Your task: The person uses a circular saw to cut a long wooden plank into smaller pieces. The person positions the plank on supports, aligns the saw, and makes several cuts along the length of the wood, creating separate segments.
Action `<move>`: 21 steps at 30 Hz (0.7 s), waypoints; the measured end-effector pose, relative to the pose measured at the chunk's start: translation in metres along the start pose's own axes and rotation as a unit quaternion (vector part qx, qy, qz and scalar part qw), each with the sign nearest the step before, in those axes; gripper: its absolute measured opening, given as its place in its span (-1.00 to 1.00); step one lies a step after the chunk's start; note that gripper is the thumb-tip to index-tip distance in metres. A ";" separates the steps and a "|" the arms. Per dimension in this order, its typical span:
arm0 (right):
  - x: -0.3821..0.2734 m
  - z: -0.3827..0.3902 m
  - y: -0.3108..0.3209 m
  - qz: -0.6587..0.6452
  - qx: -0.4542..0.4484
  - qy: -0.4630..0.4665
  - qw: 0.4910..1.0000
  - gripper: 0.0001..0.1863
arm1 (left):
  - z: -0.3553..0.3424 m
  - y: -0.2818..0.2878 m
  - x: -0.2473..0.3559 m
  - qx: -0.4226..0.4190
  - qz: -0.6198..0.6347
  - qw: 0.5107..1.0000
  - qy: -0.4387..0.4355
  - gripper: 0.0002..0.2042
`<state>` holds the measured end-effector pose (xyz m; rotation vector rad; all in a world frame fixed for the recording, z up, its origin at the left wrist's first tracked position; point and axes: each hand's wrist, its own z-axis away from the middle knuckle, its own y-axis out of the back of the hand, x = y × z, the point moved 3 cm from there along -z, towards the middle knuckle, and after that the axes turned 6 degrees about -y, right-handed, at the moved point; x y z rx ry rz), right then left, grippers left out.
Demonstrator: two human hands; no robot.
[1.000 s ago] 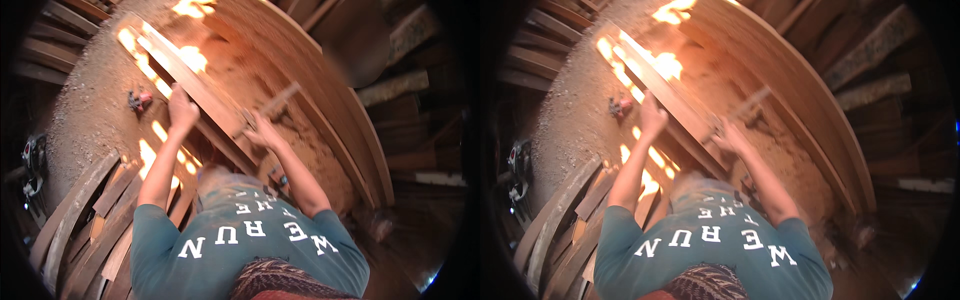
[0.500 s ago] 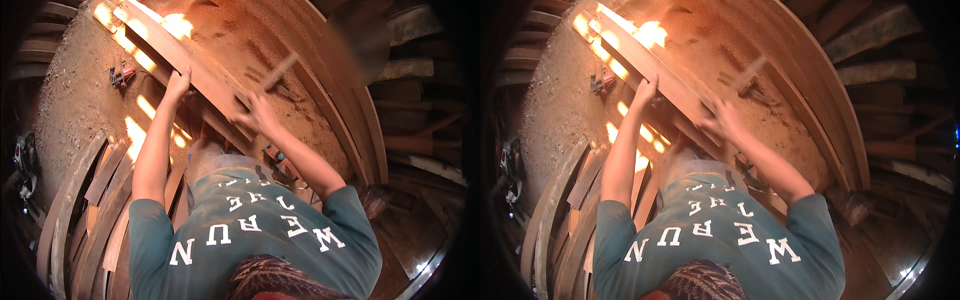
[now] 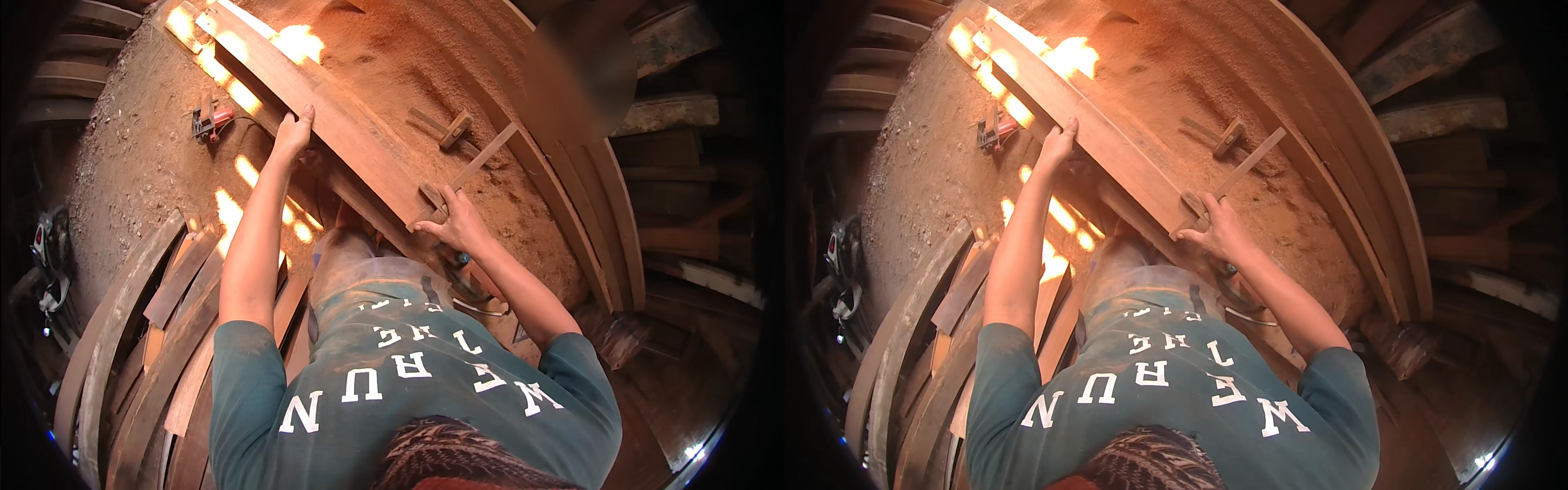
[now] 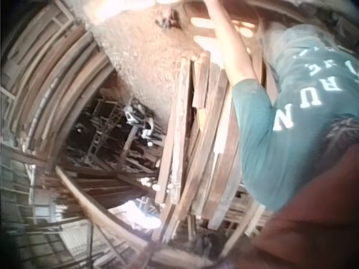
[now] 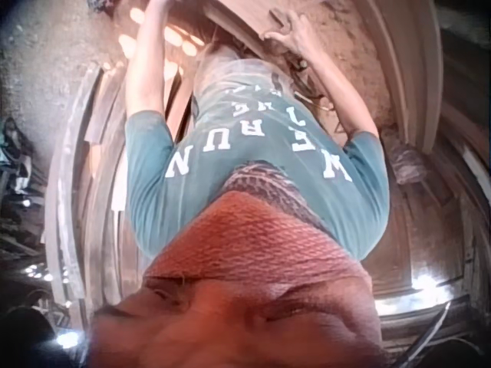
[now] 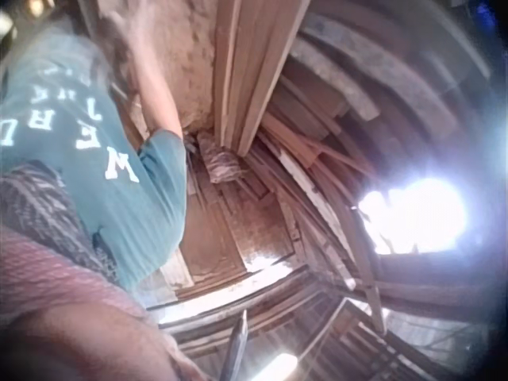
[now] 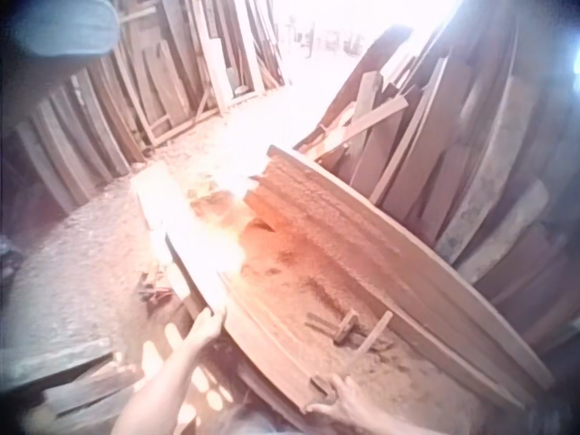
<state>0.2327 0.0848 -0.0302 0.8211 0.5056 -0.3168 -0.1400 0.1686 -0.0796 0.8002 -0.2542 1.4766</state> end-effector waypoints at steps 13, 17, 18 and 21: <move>-0.096 -0.099 0.001 -0.036 0.041 0.044 0.998 0.08 | -0.032 0.027 -0.005 -0.018 -0.043 0.999 0.008 -0.02; -0.013 -0.012 0.003 -0.010 -0.008 -0.001 1.000 0.10 | -0.063 0.075 0.009 0.026 0.088 0.995 -0.034 0.03; -0.004 0.000 0.000 -0.006 -0.021 -0.013 1.000 0.11 | -0.078 0.086 0.002 -0.039 0.162 0.986 -0.020 0.04; -0.028 -0.023 -0.001 0.026 0.001 -0.020 0.999 0.13 | -0.081 0.094 -0.010 -0.082 0.215 0.973 0.003 0.06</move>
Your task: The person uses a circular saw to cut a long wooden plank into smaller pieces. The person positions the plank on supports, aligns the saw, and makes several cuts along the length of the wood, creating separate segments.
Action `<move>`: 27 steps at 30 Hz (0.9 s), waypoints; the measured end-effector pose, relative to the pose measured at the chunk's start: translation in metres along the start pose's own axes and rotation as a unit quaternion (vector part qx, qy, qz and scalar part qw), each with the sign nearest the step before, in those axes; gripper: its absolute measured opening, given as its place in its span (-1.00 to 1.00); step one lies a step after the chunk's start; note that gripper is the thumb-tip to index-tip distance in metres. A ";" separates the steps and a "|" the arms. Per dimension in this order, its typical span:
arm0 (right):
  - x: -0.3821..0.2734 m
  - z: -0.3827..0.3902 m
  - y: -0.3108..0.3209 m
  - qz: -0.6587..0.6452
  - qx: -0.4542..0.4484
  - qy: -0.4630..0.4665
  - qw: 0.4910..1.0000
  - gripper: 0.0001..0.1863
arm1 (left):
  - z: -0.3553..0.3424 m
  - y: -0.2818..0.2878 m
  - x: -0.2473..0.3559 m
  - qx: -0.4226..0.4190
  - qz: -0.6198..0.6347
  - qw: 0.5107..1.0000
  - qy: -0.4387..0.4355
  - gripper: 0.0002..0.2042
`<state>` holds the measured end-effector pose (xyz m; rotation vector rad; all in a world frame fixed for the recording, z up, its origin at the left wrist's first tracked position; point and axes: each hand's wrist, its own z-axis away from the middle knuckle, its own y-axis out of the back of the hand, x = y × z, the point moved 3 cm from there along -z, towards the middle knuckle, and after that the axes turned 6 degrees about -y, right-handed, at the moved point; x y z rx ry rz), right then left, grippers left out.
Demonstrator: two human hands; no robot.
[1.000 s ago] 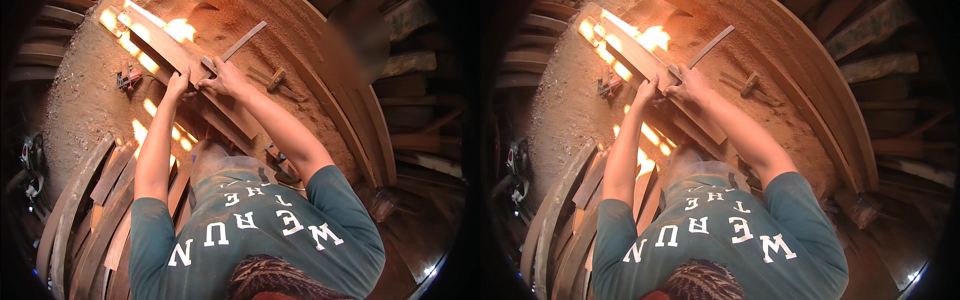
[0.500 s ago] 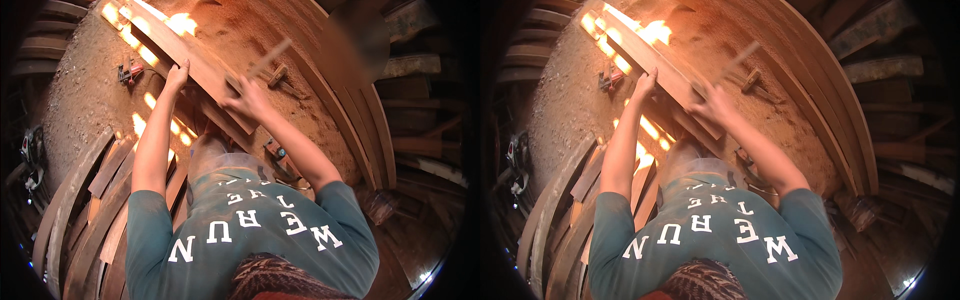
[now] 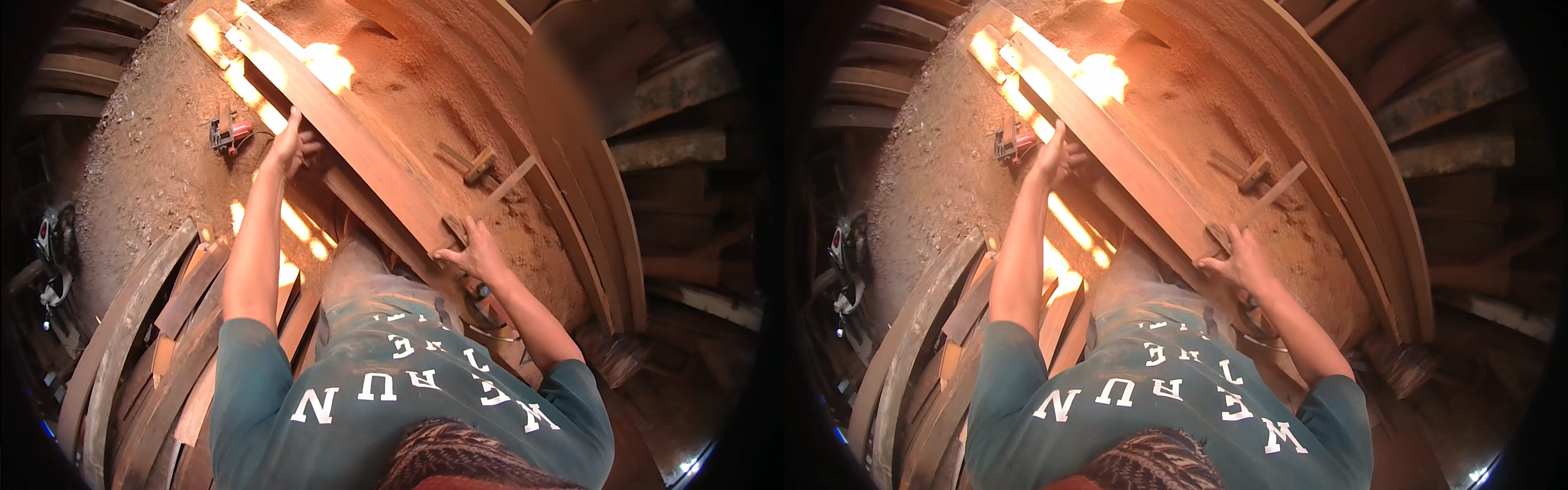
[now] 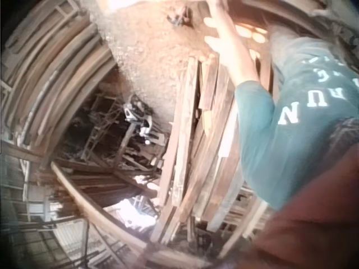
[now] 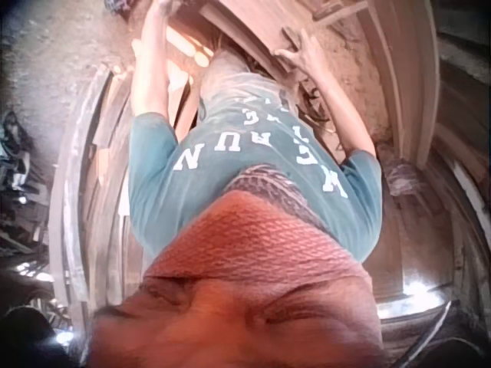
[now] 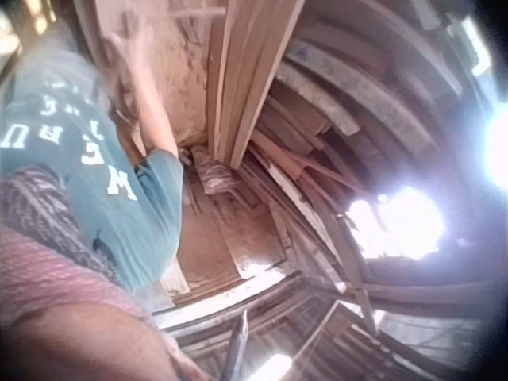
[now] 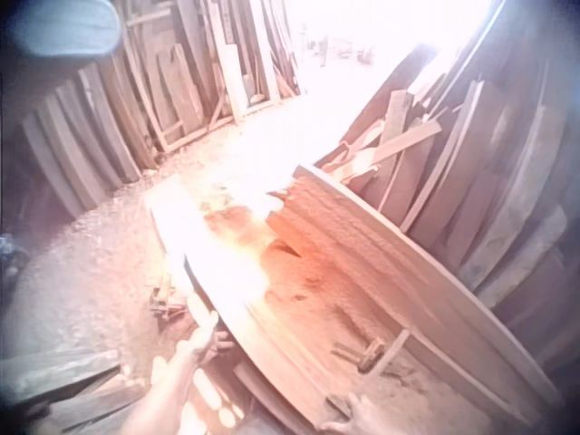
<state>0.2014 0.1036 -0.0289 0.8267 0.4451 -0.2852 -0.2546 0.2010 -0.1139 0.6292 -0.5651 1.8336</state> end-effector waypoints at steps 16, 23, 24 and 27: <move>-0.402 -0.402 0.028 -0.129 0.021 0.164 0.978 0.00 | 0.015 -0.016 0.051 0.043 -0.193 0.971 -0.134 0.06; -0.317 -0.291 0.026 -0.012 0.022 0.056 0.998 -0.07 | 0.001 -0.012 0.040 0.067 -0.195 0.974 -0.092 0.07; -0.320 -0.294 0.024 0.010 0.028 0.057 0.998 -0.01 | 0.001 -0.012 0.039 0.066 -0.208 0.972 -0.089 0.06; -0.382 -0.417 0.003 -0.169 0.009 0.152 0.974 0.05 | 0.003 -0.018 0.051 0.029 -0.220 0.971 -0.089 0.13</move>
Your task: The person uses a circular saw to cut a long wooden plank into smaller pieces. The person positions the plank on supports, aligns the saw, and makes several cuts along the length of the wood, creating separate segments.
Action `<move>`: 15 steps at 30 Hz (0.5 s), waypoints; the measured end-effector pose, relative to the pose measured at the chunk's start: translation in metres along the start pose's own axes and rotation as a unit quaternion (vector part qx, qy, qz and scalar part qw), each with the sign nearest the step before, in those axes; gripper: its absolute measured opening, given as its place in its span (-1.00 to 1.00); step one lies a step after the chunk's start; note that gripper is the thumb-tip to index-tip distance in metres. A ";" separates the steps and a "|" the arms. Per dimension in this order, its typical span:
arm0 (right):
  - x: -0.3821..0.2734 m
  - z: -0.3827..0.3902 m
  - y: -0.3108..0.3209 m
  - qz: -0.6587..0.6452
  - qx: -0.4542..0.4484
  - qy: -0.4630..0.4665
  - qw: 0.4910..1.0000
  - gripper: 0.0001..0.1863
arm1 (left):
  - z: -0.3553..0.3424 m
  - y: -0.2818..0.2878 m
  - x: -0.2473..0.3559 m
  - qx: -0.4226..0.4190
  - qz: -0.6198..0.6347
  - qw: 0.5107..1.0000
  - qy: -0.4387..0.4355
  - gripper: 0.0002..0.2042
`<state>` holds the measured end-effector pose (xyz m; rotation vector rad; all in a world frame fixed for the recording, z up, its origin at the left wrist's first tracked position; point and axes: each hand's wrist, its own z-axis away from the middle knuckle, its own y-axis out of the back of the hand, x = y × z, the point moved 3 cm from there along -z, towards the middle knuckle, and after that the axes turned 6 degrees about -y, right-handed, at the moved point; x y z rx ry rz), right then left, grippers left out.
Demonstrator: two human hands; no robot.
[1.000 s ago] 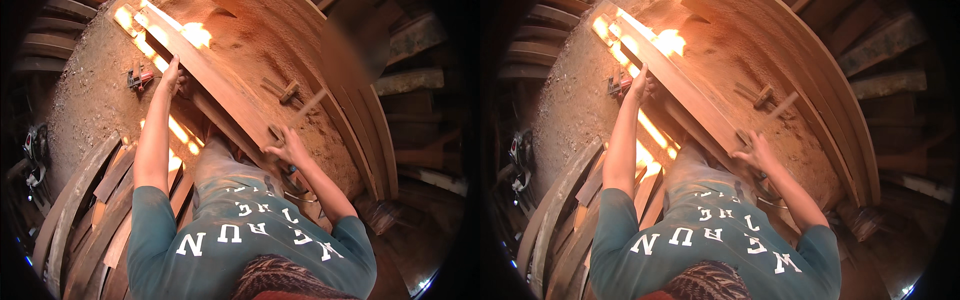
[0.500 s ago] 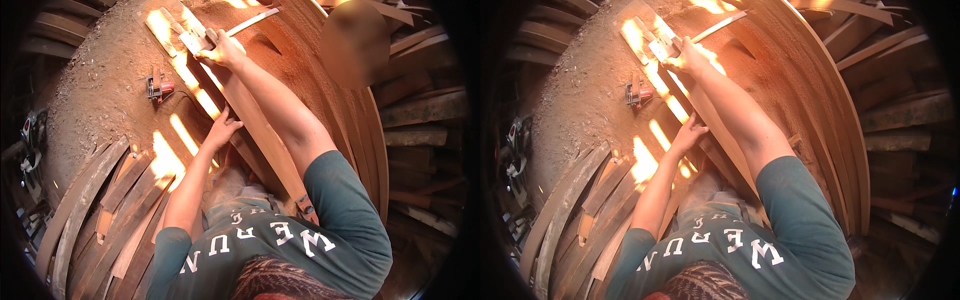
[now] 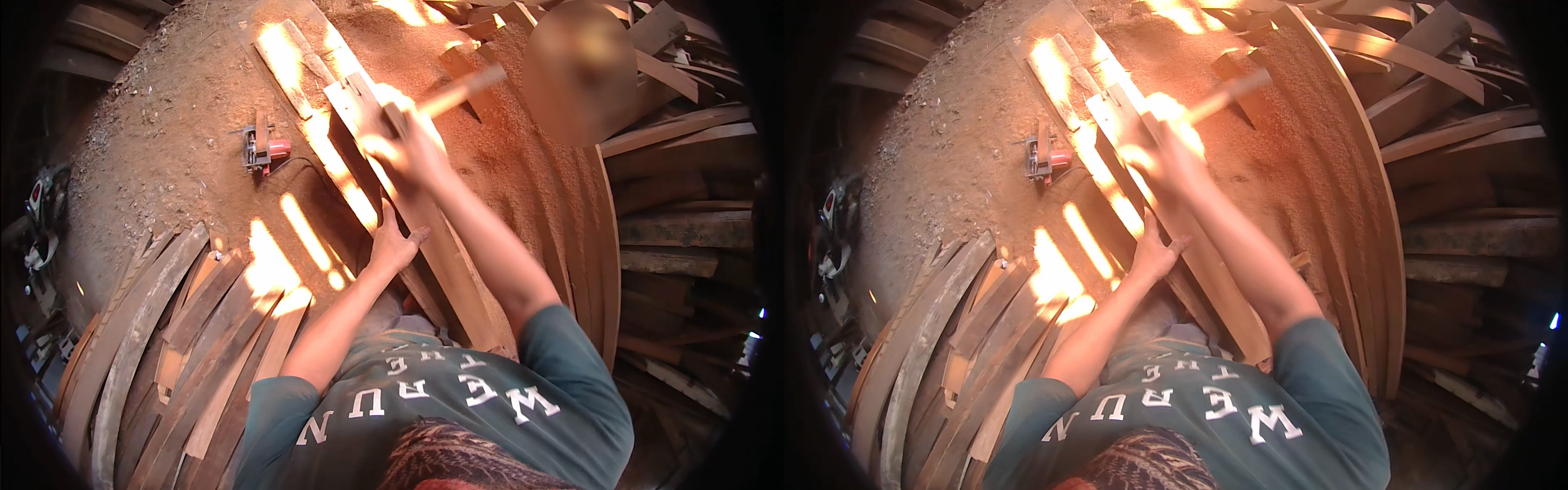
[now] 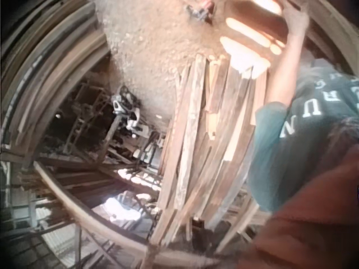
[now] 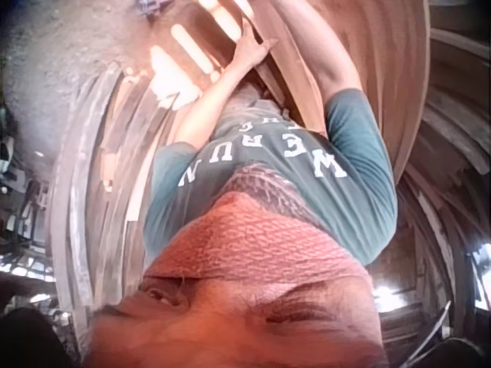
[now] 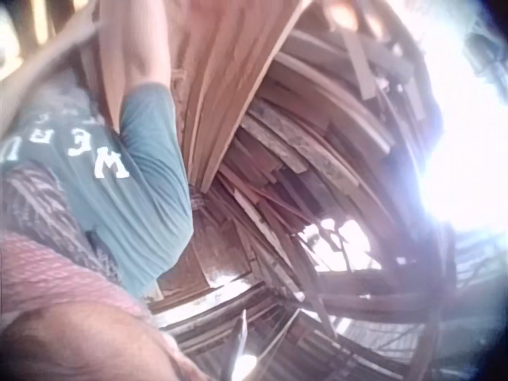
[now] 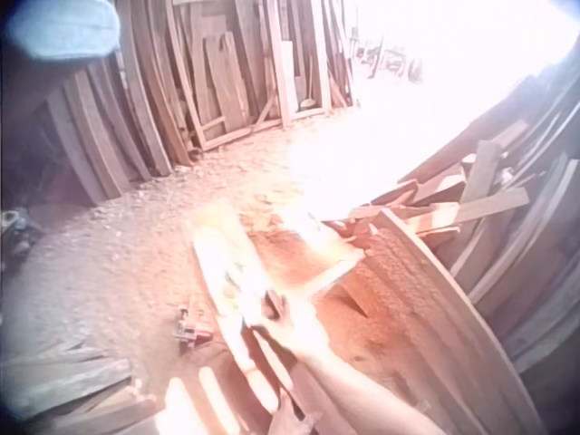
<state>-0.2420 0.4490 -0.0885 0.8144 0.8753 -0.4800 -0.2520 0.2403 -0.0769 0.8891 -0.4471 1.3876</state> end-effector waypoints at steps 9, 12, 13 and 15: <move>-0.065 -0.057 0.007 0.063 -0.011 -0.020 0.998 0.11 | -0.004 -0.002 -0.013 0.036 0.029 0.999 -0.025 -0.11; -0.021 0.042 0.016 0.123 0.011 -0.042 0.991 0.06 | -0.009 -0.007 -0.029 0.043 0.055 0.996 -0.054 -0.10; -0.018 0.064 0.024 0.172 0.005 -0.055 0.984 0.04 | -0.008 -0.006 -0.024 0.028 0.049 0.998 -0.022 -0.10; -0.016 0.062 0.025 0.157 0.023 -0.023 0.987 0.02 | -0.004 0.000 -0.007 0.000 0.032 0.999 0.042 -0.09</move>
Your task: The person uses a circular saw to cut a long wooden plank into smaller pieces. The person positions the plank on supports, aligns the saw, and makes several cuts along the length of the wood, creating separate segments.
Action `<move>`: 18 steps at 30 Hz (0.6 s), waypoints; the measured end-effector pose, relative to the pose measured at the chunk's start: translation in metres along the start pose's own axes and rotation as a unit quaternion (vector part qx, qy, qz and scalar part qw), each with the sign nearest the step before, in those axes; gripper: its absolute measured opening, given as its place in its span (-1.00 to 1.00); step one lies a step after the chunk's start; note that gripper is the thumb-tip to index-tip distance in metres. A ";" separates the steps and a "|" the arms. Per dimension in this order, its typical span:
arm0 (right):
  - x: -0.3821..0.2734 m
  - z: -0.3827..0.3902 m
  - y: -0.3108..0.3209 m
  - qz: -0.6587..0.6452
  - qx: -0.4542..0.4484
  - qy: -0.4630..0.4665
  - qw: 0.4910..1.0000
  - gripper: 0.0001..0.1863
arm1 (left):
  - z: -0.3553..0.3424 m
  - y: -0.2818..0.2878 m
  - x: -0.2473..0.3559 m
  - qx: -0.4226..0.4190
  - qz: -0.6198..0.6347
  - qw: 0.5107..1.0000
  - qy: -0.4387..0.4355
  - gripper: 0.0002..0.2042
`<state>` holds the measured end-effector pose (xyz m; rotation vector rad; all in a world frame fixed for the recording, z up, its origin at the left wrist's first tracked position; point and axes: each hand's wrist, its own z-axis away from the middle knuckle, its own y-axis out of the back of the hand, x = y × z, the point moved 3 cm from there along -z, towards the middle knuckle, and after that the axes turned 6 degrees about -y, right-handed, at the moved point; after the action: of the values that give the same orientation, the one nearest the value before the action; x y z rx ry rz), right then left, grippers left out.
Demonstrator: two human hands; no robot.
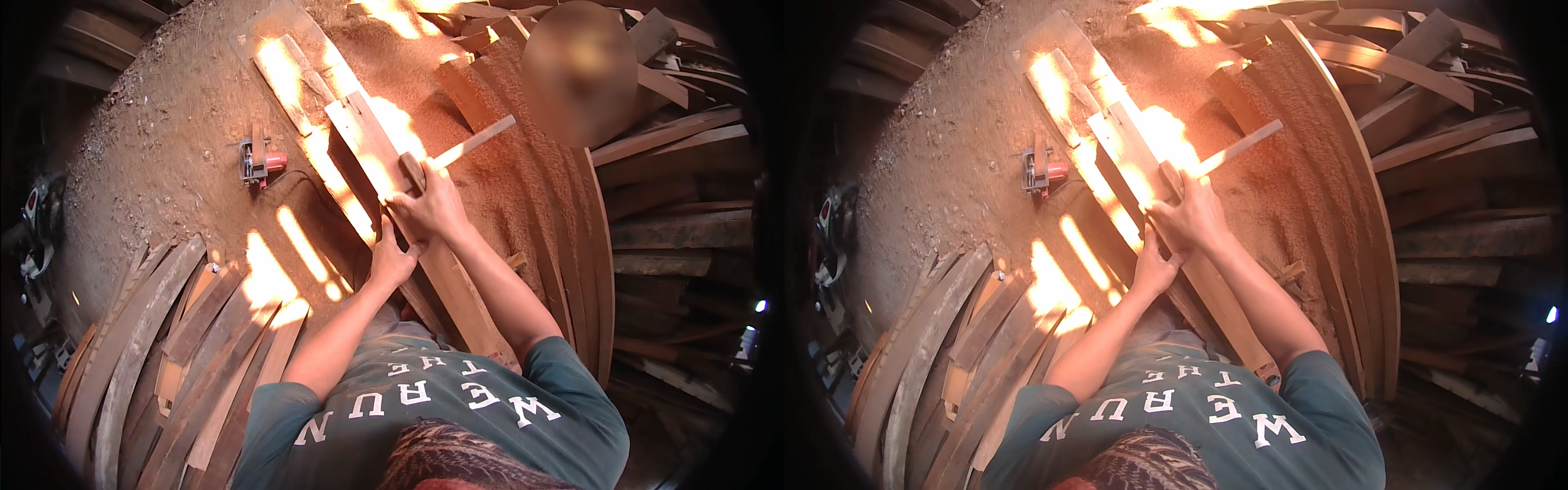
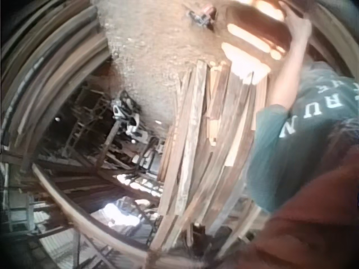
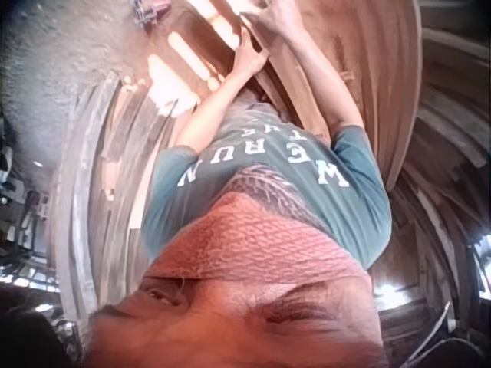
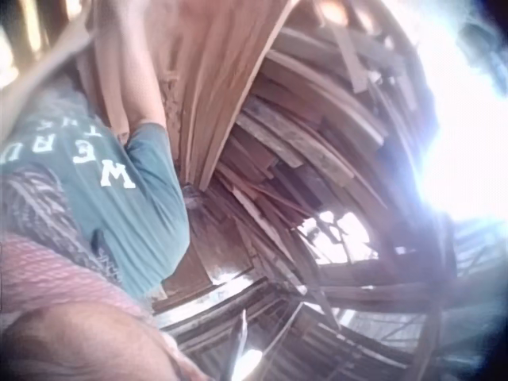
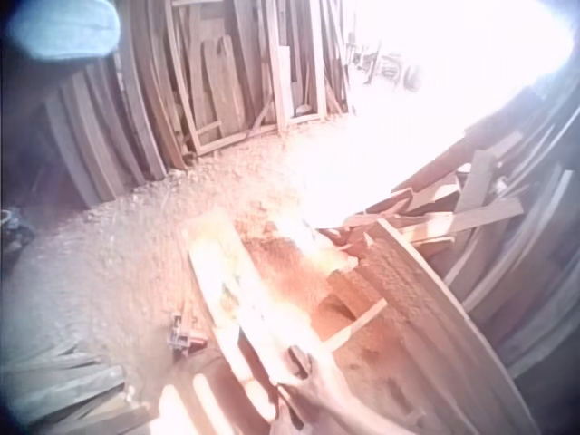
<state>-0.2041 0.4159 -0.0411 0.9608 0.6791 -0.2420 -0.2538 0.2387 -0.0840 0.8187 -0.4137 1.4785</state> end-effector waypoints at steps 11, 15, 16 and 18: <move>-0.035 -0.083 -0.007 -0.040 0.012 0.019 0.999 -0.08 | -0.016 0.001 -0.031 -0.019 0.073 0.994 -0.085 0.22; 0.047 0.069 0.010 0.008 -0.007 -0.028 1.000 -0.10 | -0.010 0.041 -0.031 -0.149 0.169 0.974 -0.037 0.23; 0.076 0.115 0.012 0.014 -0.025 -0.050 0.998 -0.08 | -0.009 0.043 -0.029 -0.158 0.152 0.975 -0.033 0.22; 0.135 0.205 0.014 0.032 -0.064 -0.093 0.993 -0.04 | -0.008 0.043 -0.028 -0.173 0.122 0.977 -0.022 0.22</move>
<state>-0.0066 0.2701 -0.0375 0.8232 0.4860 -0.2261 -0.3000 0.2206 -0.0992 0.5353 -0.8030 1.5559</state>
